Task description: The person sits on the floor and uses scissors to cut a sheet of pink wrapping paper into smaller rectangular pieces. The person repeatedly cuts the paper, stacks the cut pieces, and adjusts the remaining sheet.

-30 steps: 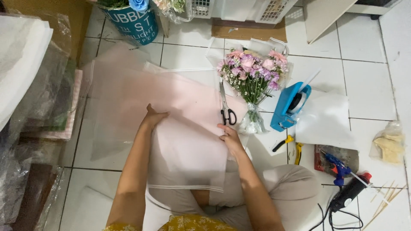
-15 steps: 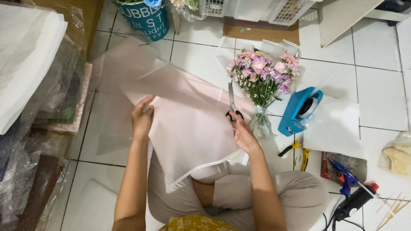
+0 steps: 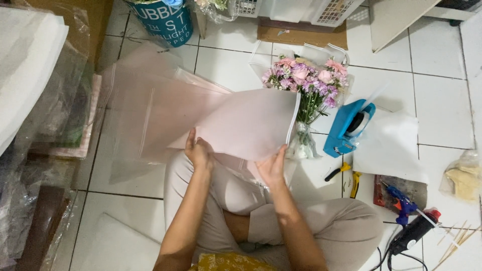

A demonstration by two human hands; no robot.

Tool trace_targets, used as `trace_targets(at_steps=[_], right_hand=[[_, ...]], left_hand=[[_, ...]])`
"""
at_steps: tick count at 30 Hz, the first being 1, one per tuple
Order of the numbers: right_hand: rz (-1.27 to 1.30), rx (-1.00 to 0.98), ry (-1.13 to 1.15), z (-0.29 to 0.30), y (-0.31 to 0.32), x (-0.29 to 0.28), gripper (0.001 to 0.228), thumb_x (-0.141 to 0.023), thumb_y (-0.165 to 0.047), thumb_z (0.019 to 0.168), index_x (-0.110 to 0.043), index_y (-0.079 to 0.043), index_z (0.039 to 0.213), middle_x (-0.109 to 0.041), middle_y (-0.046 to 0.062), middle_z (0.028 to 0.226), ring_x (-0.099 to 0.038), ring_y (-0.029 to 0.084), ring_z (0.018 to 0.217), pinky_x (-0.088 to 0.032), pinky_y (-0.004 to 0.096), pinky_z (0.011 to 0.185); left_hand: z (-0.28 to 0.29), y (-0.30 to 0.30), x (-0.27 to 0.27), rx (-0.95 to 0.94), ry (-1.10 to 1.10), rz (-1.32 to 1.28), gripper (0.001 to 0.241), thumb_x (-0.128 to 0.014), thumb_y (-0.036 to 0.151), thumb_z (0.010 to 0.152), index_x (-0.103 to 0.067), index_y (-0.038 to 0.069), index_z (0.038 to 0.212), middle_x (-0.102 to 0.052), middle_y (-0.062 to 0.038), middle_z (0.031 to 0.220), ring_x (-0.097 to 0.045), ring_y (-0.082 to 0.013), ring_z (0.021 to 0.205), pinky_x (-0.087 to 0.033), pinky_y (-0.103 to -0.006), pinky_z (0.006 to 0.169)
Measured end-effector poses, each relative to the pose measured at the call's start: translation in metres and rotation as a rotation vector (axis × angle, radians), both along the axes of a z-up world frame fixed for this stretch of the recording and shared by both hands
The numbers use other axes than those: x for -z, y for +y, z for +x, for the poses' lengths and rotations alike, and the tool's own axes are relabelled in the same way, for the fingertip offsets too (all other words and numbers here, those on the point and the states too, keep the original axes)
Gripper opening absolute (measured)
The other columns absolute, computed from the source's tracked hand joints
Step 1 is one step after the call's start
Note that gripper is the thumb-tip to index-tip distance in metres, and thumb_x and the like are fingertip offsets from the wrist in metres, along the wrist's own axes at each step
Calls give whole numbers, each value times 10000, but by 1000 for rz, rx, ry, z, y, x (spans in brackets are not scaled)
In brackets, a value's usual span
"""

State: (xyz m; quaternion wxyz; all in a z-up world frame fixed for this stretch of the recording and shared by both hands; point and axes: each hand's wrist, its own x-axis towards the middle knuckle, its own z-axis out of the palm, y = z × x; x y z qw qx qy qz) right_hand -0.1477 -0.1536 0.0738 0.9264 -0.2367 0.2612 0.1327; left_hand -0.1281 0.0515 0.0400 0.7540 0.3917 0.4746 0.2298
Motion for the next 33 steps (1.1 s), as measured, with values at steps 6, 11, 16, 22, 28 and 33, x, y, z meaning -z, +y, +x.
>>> trace_targets(at_steps=[6, 11, 16, 22, 28, 33], right_hand=[[-263, 62, -5, -20, 22, -1, 826, -488, -557, 1030, -75, -169, 1631, -165, 153, 1691, -282, 389, 1518, -213, 560, 1237], [-964, 67, -39, 10, 15, -31, 554, -642, -177, 1005, -359, 41, 1428, -453, 270, 1442, -470, 356, 1355, -469, 516, 1040], [-1412, 13, -351, 17, -32, 29, 259, -668, -216, 994, -776, -3, 1097, -736, 244, 1042, -678, 236, 1094, -507, 426, 902], [-1521, 227, -377, 41, -88, -60, 298, -642, -187, 1051, -687, -2, 1280, -684, 231, 1241, -613, 258, 1214, -461, 451, 1043], [-1358, 200, -217, 56, -132, -35, 398, -550, -91, 1079, -496, 87, 1431, -521, 291, 1439, -463, 375, 1379, -400, 514, 1132], [-1108, 283, 130, 65, -161, 45, 504, -685, -281, 1038, -525, -39, 1450, -566, 142, 1430, -555, 269, 1308, -525, 524, 952]], left_hand=[[-2, -5, -13, 39, -8, 133, 428, -504, -41, 1001, -622, 100, 1388, -419, -240, 1538, -395, -362, 1452, -375, -402, 1149], [-40, -20, -104, 562, -29, -70, 634, -534, 77, 991, -295, 167, 1571, -282, -300, 1562, -316, -485, 1449, -289, -572, 1174], [-73, 29, -167, 1460, -234, -285, 643, -507, 328, 1023, -283, 188, 1609, -587, -347, 1357, -593, -474, 1211, -481, -557, 1020], [-12, 120, -78, 722, 135, 403, 452, -553, 286, 1069, -456, 225, 1507, -501, -104, 1476, -430, -305, 1434, -335, -494, 1194], [62, 124, 71, 966, 493, 817, 994, -782, 361, 851, -235, 13, 1603, -398, -353, 1429, -394, -527, 1388, -394, -668, 1080], [80, 95, 86, 1185, 901, 956, 1194, -864, 257, 712, -113, 13, 1608, -450, -309, 1394, -305, -496, 1354, -312, -719, 1001]])
